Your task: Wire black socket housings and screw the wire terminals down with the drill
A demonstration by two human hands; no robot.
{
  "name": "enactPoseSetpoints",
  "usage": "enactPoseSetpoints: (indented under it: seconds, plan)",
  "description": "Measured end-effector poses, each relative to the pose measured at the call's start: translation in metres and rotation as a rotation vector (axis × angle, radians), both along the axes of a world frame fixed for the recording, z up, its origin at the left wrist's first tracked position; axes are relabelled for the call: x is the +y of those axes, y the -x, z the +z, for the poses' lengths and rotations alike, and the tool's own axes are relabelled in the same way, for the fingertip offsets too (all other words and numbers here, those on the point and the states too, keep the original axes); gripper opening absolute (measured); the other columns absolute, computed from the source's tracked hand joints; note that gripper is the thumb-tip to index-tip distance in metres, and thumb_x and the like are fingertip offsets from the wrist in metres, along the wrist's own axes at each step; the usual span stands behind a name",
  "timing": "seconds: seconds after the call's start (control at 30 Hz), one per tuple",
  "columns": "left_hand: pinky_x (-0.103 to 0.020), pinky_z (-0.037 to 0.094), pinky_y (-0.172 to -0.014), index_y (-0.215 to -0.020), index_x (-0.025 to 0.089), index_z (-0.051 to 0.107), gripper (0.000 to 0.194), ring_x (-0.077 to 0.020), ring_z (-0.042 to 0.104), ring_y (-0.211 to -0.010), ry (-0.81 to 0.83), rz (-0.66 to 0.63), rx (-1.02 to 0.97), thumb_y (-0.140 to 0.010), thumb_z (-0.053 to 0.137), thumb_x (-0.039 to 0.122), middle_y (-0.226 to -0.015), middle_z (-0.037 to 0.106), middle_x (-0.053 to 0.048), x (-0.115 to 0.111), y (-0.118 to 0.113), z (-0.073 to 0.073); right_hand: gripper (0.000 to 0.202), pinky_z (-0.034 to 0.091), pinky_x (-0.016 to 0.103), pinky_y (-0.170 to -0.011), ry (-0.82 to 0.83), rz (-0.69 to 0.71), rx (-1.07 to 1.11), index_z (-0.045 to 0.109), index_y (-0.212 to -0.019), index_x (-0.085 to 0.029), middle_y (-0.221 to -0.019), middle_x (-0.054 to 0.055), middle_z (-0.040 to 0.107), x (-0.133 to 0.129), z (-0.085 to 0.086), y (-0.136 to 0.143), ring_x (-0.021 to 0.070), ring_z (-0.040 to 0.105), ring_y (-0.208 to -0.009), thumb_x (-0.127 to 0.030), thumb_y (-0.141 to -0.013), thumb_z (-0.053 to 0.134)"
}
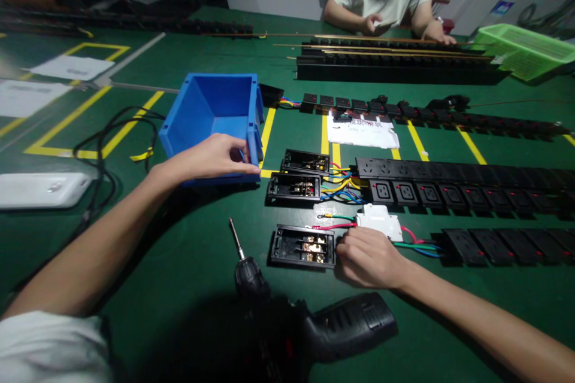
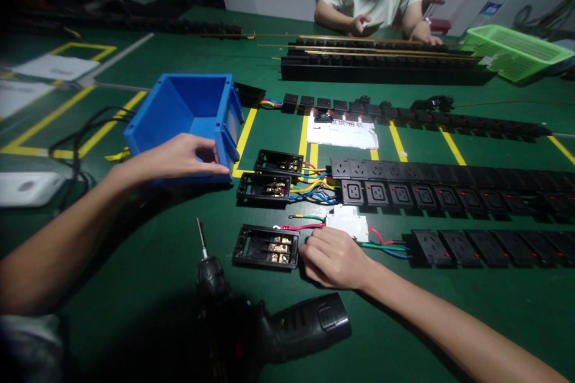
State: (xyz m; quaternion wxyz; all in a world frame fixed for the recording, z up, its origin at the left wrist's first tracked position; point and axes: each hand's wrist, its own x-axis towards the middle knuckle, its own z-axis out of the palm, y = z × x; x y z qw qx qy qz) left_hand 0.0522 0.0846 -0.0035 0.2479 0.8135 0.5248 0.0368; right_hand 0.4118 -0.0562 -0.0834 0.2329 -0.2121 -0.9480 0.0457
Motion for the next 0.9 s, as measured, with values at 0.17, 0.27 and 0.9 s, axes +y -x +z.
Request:
enactPoseSetpoints:
  seconds: [0.17, 0.27, 0.9]
  plan:
    - [-0.031, 0.047, -0.065, -0.081, 0.018, 0.068, 0.045, -0.0214, 0.063, -0.074, 0.076, -0.019, -0.037, -0.074, 0.059, 0.062, -0.082, 0.070, -0.008, 0.002, 0.002, 0.002, 0.007, 0.030, 0.028, -0.063, -0.008, -0.006, -0.001, 0.052, -0.090, -0.013, -0.071, 0.003, 0.049, 0.000, 0.000, 0.000, 0.0137, 0.043, -0.068, -0.018, -0.087, 0.048]
    - [-0.031, 0.047, -0.071, -0.088, 0.017, 0.067, 0.049, -0.0214, 0.062, -0.080, 0.021, -0.058, -0.028, -0.078, 0.054, 0.063, -0.088, 0.069, -0.007, 0.003, 0.003, 0.001, 0.006, 0.029, 0.028, -0.062, -0.008, -0.003, 0.008, 0.051, -0.090, -0.014, -0.070, 0.003, 0.048, 0.000, 0.000, 0.000, 0.0136, 0.042, -0.068, -0.018, -0.087, 0.048]
    - [-0.029, 0.043, -0.065, -0.093, 0.017, 0.068, 0.049, -0.0205, 0.061, -0.076, 0.004, -0.036, 0.058, -0.075, 0.058, 0.062, -0.087, 0.069, -0.007, 0.004, 0.003, -0.008, 0.006, 0.029, 0.028, -0.062, 0.008, 0.002, 0.007, 0.051, -0.091, -0.013, -0.071, 0.003, 0.048, 0.000, -0.001, -0.001, 0.0144, 0.039, -0.068, -0.015, -0.085, 0.051]
